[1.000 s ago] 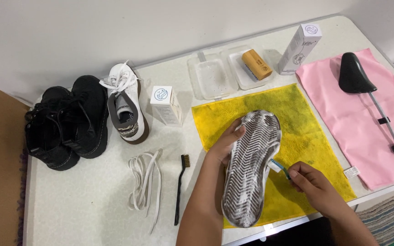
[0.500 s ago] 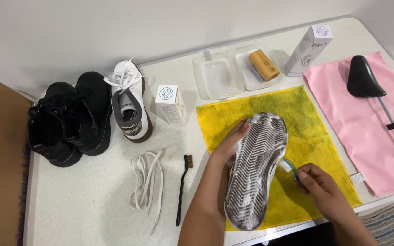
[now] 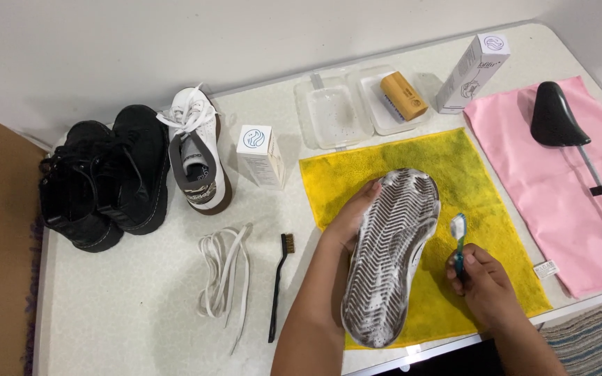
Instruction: Brushing the sole and edges of a white sneaker using a small brush and cleaning foam on a repair bench.
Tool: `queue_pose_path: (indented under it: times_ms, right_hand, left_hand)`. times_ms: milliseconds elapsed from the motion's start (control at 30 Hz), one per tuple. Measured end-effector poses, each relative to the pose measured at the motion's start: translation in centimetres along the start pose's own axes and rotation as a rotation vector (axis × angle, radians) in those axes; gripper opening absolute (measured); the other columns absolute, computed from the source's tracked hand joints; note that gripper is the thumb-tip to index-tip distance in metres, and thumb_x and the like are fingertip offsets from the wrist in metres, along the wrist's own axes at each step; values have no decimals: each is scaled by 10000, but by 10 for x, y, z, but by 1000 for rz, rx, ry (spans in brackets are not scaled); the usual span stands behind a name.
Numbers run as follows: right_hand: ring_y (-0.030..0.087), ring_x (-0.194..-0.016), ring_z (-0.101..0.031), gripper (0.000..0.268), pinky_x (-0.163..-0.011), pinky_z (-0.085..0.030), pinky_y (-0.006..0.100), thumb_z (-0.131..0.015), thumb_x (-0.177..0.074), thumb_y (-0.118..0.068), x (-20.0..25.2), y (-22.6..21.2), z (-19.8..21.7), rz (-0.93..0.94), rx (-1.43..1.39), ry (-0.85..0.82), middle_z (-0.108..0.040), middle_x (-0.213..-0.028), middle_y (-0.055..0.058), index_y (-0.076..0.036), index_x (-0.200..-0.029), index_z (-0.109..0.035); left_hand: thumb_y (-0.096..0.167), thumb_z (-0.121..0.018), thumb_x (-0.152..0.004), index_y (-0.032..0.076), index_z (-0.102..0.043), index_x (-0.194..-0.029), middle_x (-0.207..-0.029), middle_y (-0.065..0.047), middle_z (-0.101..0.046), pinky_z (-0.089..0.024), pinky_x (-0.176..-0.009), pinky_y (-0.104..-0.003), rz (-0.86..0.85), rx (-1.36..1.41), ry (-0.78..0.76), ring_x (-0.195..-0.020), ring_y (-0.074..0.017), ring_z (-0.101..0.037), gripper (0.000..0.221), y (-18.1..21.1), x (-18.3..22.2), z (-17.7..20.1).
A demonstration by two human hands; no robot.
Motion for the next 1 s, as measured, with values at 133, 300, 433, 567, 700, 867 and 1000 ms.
queue_pose_path:
  times_ms: [133,300,433,567,700,867,1000]
  right_hand:
    - [169,-532,-378,249,-515,-318,259,-533,-1073,-226,1,-18,-14,-6,73,31,-570,-760,133,-58,-889,-547]
    - [171,-646,-517,410,-649,-396,337,-538,-1101,-292,-14,-92,-38,24,870,248,-582,-690,48,-57,-778,-630]
    - [192,-517,-372,529,-530,-305,379,-643,-1044,-324,-4,-107,-67,218,1315,368,-367,-536,36,-73,-645,-402]
    - [157,-556,-578,467,-524,-414,341,-642,-878,-572,21,-107,-112,464,1728,39,-577,-647,-42,-182,-630,-575]
    - [133,-844,-706,737,-768,-525,325,-202,-1059,-716,-16,-142,-107,-615,2046,68,-682,-903,-48,-239,-890,-738]
    - [145,-574,-438,562,-489,-263,323,-585,-1117,-477,-38,-122,-59,531,1944,301,-484,-649,-48,-204,-629,-536]
    - [123,-436,-415,420,-387,-296,313,-728,-903,-187,2,-137,-145,971,1474,-283,-422,-549,-18,-132,-557,-496]
  left_hand:
    - [583,-403,-965,90,-509,-1454,-1459,-162,-568,-438,-1131,-446,-41,194,-105,-1318,-327,-562,702,28,23,-15]
    - [651,-291,-934,100,-511,-1477,-1503,-153,-559,-369,-1189,-440,5,-16,-24,-1389,-320,-527,804,31,29,-10]
    - [605,-359,-959,125,-503,-1490,-1516,-117,-541,-347,-1190,-418,-70,8,-35,-1397,-289,-511,731,16,14,-8]
    - [441,-539,-964,69,-483,-1489,-1476,-155,-559,-417,-1140,-449,-115,329,-121,-1349,-323,-547,646,9,3,-8]
    - [340,-604,-977,49,-522,-1435,-1385,-158,-617,-484,-1062,-422,-121,448,-161,-1241,-314,-619,549,-3,-9,-10]
    - [360,-643,-928,37,-489,-1459,-1402,-162,-595,-492,-1057,-430,-107,439,-146,-1237,-315,-611,640,-8,-12,-8]
    - [305,-641,-945,41,-522,-1436,-1367,-178,-629,-504,-1033,-462,-114,465,-160,-1201,-338,-635,570,-2,-9,-11]
Point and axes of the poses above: each hand's wrist, its own x-axis away from the middle knuckle, its own z-axis out of the back of the hand, y = z × x, the point moved 6 cm from there along -x, towards the middle knuckle
